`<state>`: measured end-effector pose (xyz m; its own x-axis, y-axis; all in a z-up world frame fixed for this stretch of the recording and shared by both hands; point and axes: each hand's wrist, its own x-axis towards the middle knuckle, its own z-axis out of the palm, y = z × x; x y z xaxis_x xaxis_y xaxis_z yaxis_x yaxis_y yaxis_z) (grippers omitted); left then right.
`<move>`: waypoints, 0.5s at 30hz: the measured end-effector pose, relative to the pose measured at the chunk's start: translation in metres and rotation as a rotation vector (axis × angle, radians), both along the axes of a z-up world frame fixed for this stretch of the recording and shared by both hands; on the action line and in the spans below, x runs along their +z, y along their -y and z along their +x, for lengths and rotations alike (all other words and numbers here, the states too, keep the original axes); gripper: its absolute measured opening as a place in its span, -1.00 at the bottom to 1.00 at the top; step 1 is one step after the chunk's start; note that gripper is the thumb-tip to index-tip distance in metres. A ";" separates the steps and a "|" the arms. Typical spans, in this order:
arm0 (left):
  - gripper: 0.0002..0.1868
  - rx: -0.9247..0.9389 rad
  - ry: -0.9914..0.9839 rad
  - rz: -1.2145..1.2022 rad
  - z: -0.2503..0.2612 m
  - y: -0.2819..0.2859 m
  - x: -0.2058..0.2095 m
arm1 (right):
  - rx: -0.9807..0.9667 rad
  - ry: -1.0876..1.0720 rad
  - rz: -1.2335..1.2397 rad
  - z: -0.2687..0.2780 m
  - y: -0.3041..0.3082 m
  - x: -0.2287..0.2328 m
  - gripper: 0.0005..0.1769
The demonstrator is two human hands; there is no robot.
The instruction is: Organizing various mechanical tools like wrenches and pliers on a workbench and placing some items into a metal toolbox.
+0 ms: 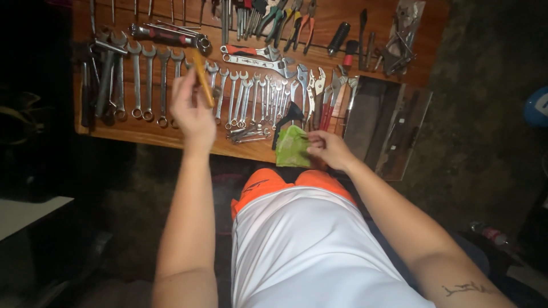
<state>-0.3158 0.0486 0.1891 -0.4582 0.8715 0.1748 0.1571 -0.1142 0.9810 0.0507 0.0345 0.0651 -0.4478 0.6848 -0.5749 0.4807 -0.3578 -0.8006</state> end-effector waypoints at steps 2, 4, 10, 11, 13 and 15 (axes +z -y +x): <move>-0.56 0.030 -0.091 -0.013 -0.008 0.002 0.008 | 0.016 0.077 0.013 0.002 -0.001 0.011 -0.48; -0.58 0.059 -0.181 -0.026 -0.012 0.005 0.013 | 0.031 0.155 0.026 0.004 0.000 0.016 -0.52; -0.60 0.162 -0.131 -0.170 0.001 0.017 -0.005 | 0.072 0.172 0.019 0.002 0.004 0.011 -0.57; -0.62 0.171 -0.073 -0.207 0.005 0.021 -0.014 | 0.109 0.175 0.050 0.001 0.005 0.012 -0.57; -0.65 0.179 -0.015 -0.244 0.015 0.027 -0.031 | 0.144 0.176 0.080 -0.006 0.003 0.019 -0.57; -0.67 0.165 0.043 -0.288 0.025 0.032 -0.047 | 0.185 0.252 0.056 -0.017 0.001 0.032 -0.53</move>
